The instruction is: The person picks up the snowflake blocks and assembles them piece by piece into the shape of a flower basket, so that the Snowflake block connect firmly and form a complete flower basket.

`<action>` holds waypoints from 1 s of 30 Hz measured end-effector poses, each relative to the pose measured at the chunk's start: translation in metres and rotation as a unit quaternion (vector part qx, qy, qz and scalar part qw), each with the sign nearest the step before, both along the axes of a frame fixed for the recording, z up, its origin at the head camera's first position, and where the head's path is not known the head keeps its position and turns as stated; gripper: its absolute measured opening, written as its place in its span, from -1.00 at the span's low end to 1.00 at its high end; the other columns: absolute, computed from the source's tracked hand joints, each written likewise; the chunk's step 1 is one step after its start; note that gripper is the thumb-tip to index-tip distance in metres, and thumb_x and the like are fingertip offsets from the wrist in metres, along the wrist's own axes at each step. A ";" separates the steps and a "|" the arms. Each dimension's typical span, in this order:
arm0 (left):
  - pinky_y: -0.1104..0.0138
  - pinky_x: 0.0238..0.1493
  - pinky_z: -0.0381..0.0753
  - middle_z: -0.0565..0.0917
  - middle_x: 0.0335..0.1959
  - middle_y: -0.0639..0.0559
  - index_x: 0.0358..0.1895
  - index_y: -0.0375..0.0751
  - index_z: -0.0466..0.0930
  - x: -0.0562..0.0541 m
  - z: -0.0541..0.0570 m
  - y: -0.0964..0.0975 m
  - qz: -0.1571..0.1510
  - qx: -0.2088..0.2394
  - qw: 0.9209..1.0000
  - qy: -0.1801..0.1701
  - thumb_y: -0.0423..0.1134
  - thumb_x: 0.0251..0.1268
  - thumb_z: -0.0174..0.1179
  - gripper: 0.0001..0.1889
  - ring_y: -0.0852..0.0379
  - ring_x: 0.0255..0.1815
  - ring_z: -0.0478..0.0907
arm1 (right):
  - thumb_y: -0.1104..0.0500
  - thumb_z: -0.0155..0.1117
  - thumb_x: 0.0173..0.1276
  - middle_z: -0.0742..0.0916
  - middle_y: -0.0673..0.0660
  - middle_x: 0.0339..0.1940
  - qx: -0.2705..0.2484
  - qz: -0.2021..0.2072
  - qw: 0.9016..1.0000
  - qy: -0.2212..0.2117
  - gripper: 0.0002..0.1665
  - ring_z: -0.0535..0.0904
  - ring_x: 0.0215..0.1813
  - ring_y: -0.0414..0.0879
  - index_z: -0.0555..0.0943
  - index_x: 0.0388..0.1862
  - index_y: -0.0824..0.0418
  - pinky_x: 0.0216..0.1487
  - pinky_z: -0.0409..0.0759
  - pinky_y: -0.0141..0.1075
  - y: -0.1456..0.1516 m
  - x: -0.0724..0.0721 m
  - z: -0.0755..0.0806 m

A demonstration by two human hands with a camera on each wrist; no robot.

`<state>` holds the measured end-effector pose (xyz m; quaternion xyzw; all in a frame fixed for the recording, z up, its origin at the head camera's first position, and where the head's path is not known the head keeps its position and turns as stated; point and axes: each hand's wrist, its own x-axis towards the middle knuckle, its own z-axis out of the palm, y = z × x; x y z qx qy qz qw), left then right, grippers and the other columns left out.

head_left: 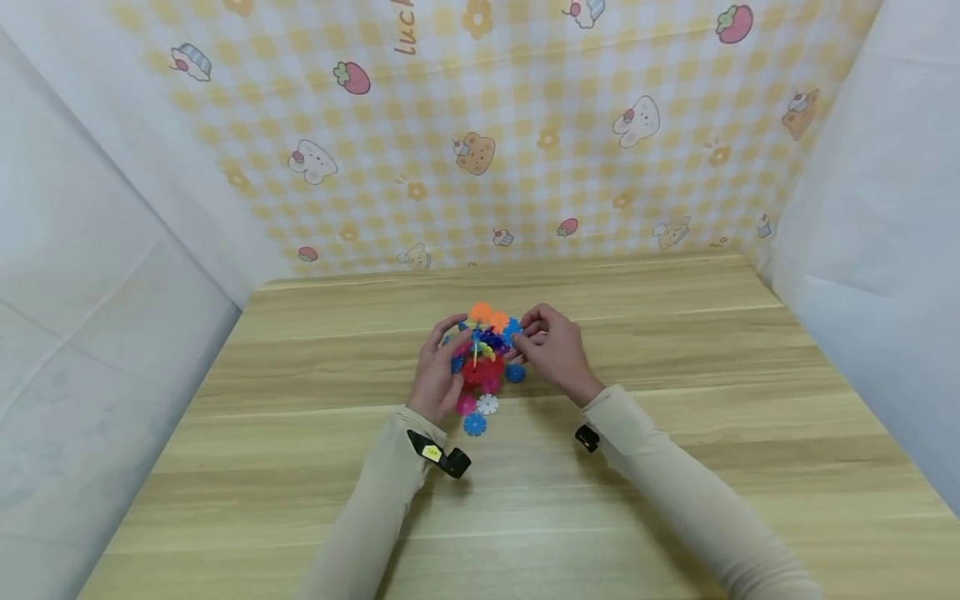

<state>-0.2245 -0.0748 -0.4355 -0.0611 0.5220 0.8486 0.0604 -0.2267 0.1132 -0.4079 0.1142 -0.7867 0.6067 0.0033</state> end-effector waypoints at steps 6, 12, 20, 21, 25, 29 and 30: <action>0.56 -0.37 0.36 0.47 -0.03 0.07 0.30 -0.03 0.47 0.002 0.002 0.001 -0.001 -0.008 1.000 0.013 -0.25 0.50 0.11 -0.63 0.13 -0.02 0.42 | 0.37 0.26 0.39 0.70 0.31 -0.30 0.026 -0.001 1.000 0.018 -0.85 0.79 -0.36 0.16 0.55 -0.10 0.38 -0.35 0.75 -0.27 0.000 0.000 -0.001; 0.49 -0.05 0.59 0.45 0.11 0.04 0.28 -0.05 0.47 0.004 0.003 0.004 -0.016 -0.030 0.999 0.036 -0.29 0.51 0.10 -0.66 0.11 0.02 0.44 | 0.37 0.25 0.38 0.72 0.32 -0.31 0.041 0.002 0.999 0.025 -0.86 0.76 -0.34 0.26 0.59 -0.11 0.40 -0.27 0.76 -0.03 0.001 0.002 0.001; 0.47 -0.05 0.65 0.43 0.18 -0.03 0.32 -0.13 0.43 0.004 0.001 0.012 -0.020 -0.048 0.996 0.068 -0.30 0.54 0.07 -0.64 0.16 0.00 0.51 | 0.44 0.26 0.35 0.73 0.35 -0.34 0.052 -0.012 0.997 0.051 -0.91 0.77 -0.38 0.23 0.61 -0.18 0.45 -0.28 0.75 0.02 -0.001 0.004 0.001; 0.46 -0.05 0.65 0.42 0.21 -0.04 0.32 -0.13 0.42 0.005 0.001 0.013 -0.019 -0.048 0.996 0.069 -0.30 0.54 0.06 -0.64 0.15 0.02 0.51 | 0.45 0.27 0.34 0.73 0.36 -0.35 0.054 -0.013 0.997 0.053 -0.92 0.77 -0.40 0.22 0.62 -0.19 0.45 -0.28 0.75 0.02 -0.001 0.004 0.001; 0.42 -0.01 0.66 0.37 0.29 -0.09 0.31 -0.14 0.43 0.005 0.000 0.016 -0.012 -0.047 0.997 0.065 -0.31 0.55 0.04 -0.66 0.10 0.09 0.48 | 0.45 0.29 0.32 0.74 0.37 -0.37 0.060 -0.008 0.997 0.054 -0.94 0.76 -0.41 0.20 0.62 -0.24 0.47 -0.29 0.75 0.01 0.000 0.003 0.002; 0.41 0.01 0.64 0.34 0.31 -0.04 0.29 -0.13 0.44 0.007 -0.002 0.018 -0.010 -0.048 0.997 0.053 -0.32 0.55 0.03 -0.68 0.08 0.12 0.45 | 0.45 0.29 0.32 0.75 0.38 -0.38 0.070 0.010 0.997 0.045 -0.95 0.75 -0.41 0.25 0.63 -0.27 0.47 -0.30 0.76 -0.01 0.003 0.001 0.005; 0.41 0.00 0.64 0.34 0.31 -0.04 0.28 -0.13 0.44 0.008 -0.002 0.018 -0.009 -0.047 0.997 0.052 -0.32 0.55 0.03 -0.68 0.08 0.12 0.45 | 0.44 0.29 0.32 0.76 0.37 -0.38 0.071 0.014 0.996 0.045 -0.95 0.75 -0.41 0.26 0.63 -0.27 0.47 -0.31 0.76 -0.04 0.003 0.001 0.005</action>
